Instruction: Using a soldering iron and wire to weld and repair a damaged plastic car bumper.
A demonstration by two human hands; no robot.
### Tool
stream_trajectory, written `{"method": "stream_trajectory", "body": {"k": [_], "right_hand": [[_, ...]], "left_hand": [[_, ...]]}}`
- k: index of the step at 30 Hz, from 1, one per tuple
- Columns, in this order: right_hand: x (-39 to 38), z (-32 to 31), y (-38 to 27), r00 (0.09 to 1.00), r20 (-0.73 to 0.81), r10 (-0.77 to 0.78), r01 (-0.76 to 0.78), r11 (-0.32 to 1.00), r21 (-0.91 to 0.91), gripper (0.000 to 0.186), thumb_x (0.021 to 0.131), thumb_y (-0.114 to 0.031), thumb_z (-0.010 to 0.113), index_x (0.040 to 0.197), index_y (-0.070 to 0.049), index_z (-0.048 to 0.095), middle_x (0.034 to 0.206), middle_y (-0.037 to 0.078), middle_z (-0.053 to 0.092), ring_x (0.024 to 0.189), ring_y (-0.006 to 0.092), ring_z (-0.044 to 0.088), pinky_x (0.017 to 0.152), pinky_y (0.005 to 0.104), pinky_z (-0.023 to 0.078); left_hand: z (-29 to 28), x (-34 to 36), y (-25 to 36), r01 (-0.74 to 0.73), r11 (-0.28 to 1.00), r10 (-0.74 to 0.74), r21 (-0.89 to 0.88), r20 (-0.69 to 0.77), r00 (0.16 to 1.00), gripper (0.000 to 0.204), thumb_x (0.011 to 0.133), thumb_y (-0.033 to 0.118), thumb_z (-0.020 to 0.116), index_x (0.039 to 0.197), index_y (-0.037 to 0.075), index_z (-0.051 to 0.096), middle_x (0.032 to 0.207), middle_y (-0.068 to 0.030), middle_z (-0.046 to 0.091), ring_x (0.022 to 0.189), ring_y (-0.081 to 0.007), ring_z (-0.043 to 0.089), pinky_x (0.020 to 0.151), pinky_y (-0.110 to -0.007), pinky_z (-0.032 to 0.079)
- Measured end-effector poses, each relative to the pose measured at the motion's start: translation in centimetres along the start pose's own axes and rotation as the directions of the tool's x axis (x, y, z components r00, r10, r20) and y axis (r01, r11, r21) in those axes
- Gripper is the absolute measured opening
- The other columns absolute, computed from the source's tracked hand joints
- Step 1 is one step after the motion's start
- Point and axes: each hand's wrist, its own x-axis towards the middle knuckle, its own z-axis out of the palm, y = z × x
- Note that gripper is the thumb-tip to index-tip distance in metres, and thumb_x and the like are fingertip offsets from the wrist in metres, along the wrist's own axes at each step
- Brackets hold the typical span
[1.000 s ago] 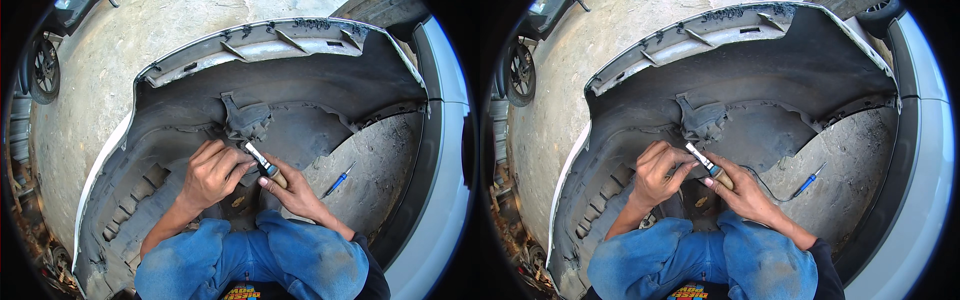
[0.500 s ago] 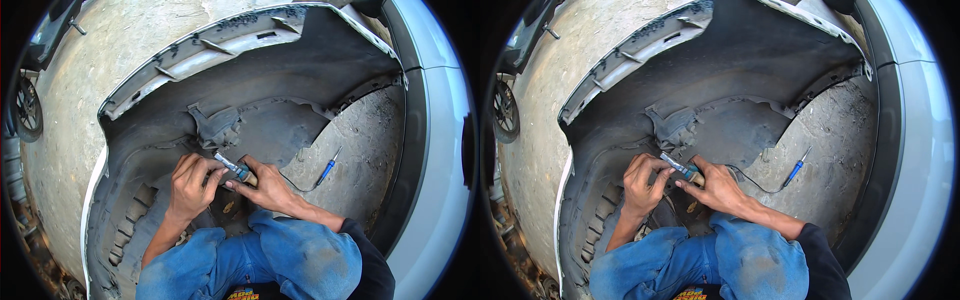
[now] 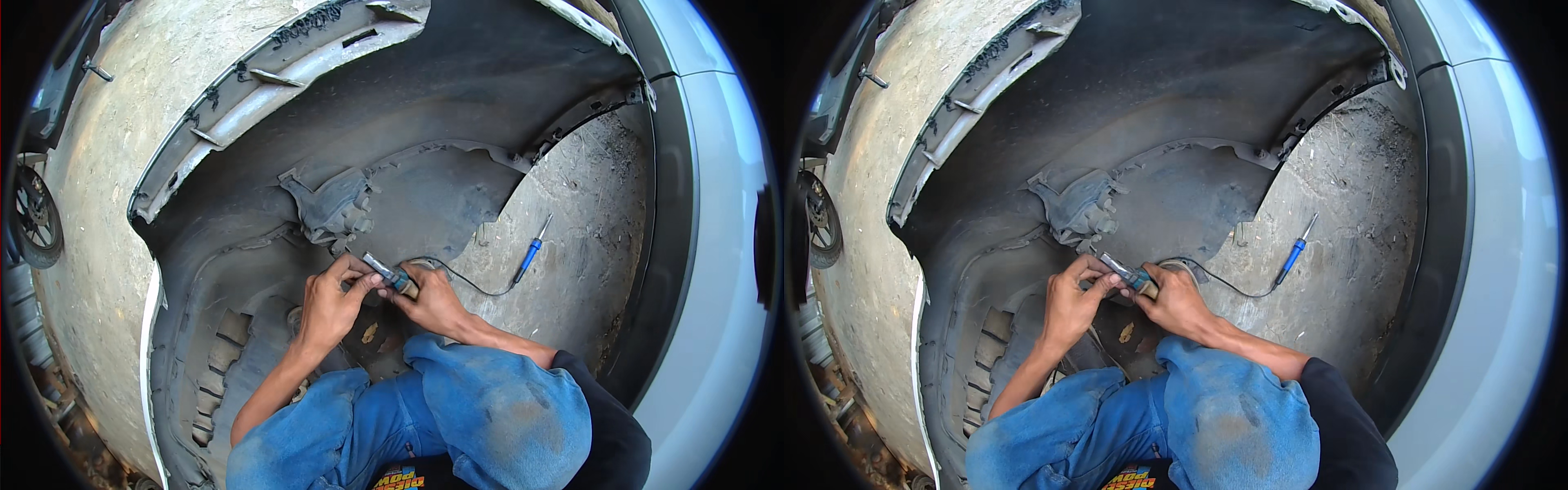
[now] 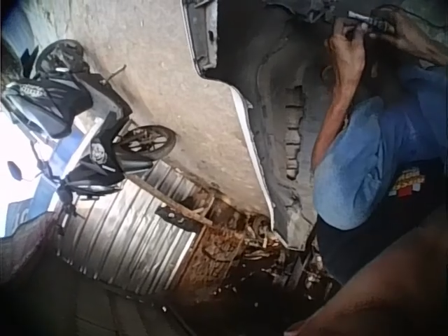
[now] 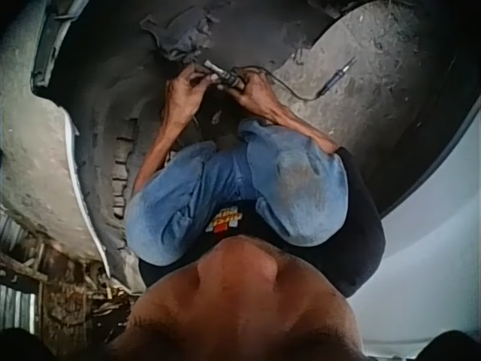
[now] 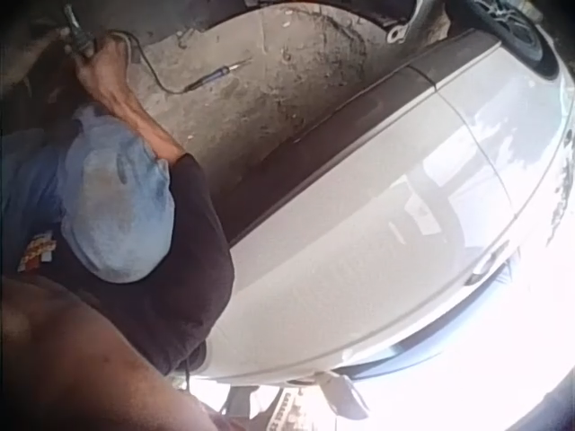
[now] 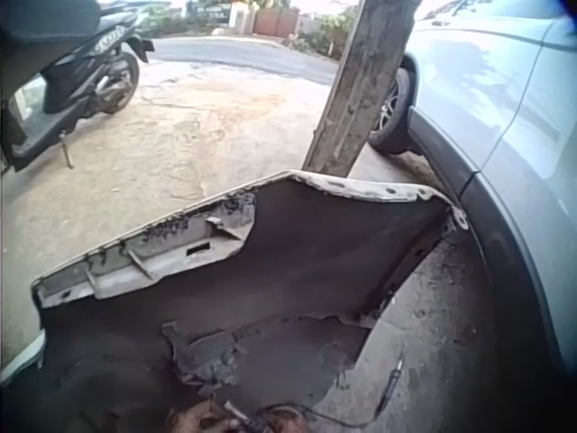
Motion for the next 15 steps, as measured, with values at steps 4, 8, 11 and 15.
{"method": "stream_trajectory", "body": {"k": [4, 8, 11, 15], "right_hand": [[-1.1, -2.3, 1.3, 0.742, 0.503, 0.444, -0.589, 0.789, 0.173, 0.045, 0.097, -0.04, 0.079, 0.089, 0.002, 0.065, 0.072, 0.02, 0.068, 0.067, 0.043, 0.069, 0.065, 0.0463, 0.054], [-2.5, -2.3, 1.0, 0.98, 0.091, 0.178, -0.176, 0.984, -0.034, 0.035, 0.099, -0.026, 0.075, 0.116, 0.003, 0.064, 0.092, 0.019, 0.067, 0.087, 0.045, 0.067, 0.085, 0.0496, 0.055], [-2.7, -2.0, 4.0, 0.994, 0.029, 0.106, -0.096, 0.967, -0.237, 0.049, 0.098, -0.019, 0.071, 0.138, 0.004, 0.055, 0.121, 0.024, 0.062, 0.114, 0.0454, 0.059, 0.1, 0.0514, 0.05], [-2.7, -2.8, 4.6, 0.989, 0.022, 0.149, -0.138, 0.955, -0.264, 0.061, 0.1, -0.02, 0.07, 0.151, 0.003, 0.048, 0.13, 0.025, 0.056, 0.126, 0.0436, 0.053, 0.108, 0.0528, 0.045]], "left_hand": [[0.9, 0.8, -3.9, -0.138, 0.989, 0.141, -0.047, 0.086, 0.986, 0.017, 0.101, 0.014, 0.075, 0.101, -0.002, 0.069, 0.094, -0.0131, 0.082, 0.093, -0.0251, 0.081, 0.082, -0.037, 0.06], [2.5, 1.1, -5.0, -0.191, 0.981, 0.187, 0.026, 0.115, 0.976, 0.02, 0.102, 0.017, 0.075, 0.103, -0.002, 0.068, 0.094, -0.0118, 0.082, 0.084, -0.0227, 0.079, 0.074, -0.035, 0.057], [2.6, 1.3, -5.6, 0.156, 0.979, -0.127, -0.129, 0.206, 0.97, 0.021, 0.104, 0.018, 0.072, 0.109, -0.002, 0.067, 0.093, -0.0135, 0.081, 0.091, -0.0261, 0.08, 0.078, -0.038, 0.058], [2.6, 2.3, -5.7, 0.102, 0.98, -0.119, 0.168, 0.097, 0.988, 0.032, 0.107, 0.019, 0.066, 0.128, -0.006, 0.068, 0.114, -0.0165, 0.08, 0.102, -0.0226, 0.076, 0.088, -0.036, 0.058]]}}
